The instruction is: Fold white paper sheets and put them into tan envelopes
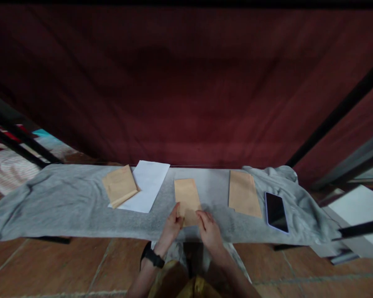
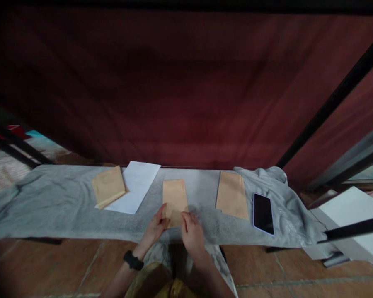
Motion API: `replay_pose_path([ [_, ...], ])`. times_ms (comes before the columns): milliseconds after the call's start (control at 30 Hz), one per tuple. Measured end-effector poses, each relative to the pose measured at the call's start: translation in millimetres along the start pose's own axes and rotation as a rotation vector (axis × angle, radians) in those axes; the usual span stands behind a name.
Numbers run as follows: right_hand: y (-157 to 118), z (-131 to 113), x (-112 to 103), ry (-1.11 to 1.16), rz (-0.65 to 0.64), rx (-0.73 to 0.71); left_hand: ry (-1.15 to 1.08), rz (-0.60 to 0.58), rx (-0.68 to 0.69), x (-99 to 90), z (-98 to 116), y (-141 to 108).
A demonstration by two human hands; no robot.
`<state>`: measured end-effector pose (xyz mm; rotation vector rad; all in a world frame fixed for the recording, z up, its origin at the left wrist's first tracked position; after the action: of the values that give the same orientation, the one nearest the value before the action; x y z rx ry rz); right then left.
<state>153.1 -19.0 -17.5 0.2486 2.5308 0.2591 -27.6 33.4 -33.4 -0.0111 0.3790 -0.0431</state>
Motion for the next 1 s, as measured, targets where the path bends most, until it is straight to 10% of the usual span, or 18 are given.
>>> replay_pose_path([
  [300,-5.8,9.6,15.3,-0.568,0.027,-0.391,0.888,0.130,0.272,10.8,25.0,-7.6],
  [433,-6.1,12.2,19.5,-0.614,0.053,-0.436,0.966,0.005,0.449,32.8,25.6,11.6],
  [1000,-3.3,11.0,20.1,-0.607,0.059,-0.385,1.078,-0.021,0.351,54.5,16.7,119.5],
])
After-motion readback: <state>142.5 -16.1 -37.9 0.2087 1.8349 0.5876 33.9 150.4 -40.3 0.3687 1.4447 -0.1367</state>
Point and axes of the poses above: each hand's wrist, its own y-axis towards the middle knuckle, its own x-axis out of the palm, z = x × y, the point moved 1 cm from there along y, towards the middle knuckle, and after that the axes turned 4 degrees about z, right-handed, at the moved point
